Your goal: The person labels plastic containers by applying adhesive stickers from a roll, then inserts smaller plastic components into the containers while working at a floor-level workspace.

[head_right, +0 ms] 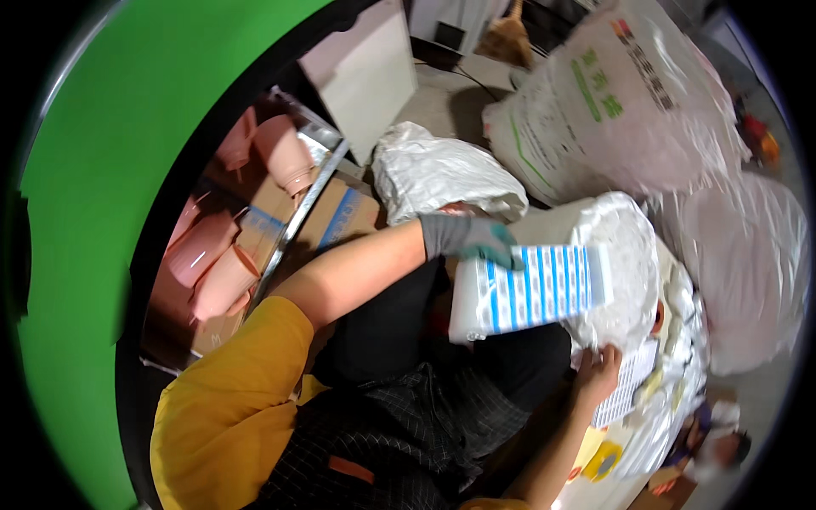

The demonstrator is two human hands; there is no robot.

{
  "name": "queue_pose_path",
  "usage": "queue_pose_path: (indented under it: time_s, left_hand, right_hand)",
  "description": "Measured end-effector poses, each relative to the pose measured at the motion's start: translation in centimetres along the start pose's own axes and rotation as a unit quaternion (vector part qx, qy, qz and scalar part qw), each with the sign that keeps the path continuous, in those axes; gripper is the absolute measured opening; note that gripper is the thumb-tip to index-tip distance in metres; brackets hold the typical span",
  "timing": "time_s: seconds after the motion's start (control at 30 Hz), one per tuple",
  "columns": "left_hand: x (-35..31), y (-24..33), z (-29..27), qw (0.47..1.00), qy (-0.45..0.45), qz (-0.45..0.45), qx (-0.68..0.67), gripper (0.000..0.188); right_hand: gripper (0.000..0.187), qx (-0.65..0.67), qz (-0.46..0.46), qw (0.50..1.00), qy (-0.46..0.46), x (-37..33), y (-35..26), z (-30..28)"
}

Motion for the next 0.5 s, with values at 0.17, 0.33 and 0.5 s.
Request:
queue_pose_path:
  time_s: [0.17, 0.33, 0.5]
  left_hand:
    - [-7.5, 5.3, 4.2, 0.974, 0.19, -0.053, 0.113, 0.052]
    - [-21.8, -4.4, -4.1, 0.837, 0.541, 0.031, 0.074, 0.025]
    - [-36.2, -15.5, -8.2, 0.642, 0.575, -0.203, 0.465, 0.025]
  right_hand:
    - [0.029, -0.027, -0.001, 0.998, 0.055, -1.5, 2.4, 0.2]
    - [0.03, -0.006, 0.018, 0.999, 0.033, -1.9, 3.7, 0.0]
    - [0.049, 0.088, 0.022, 0.995, 0.047, -4.1, 2.0, -2.8]
Point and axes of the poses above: each hand's wrist, its own x-axis towards the middle knuckle, its own z-axis out of the palm, y = z × x, the point moved 5 cm from there along x, towards the middle knuckle, and after that the axes turned 15 degrees about -x, right-handed, at the moved point
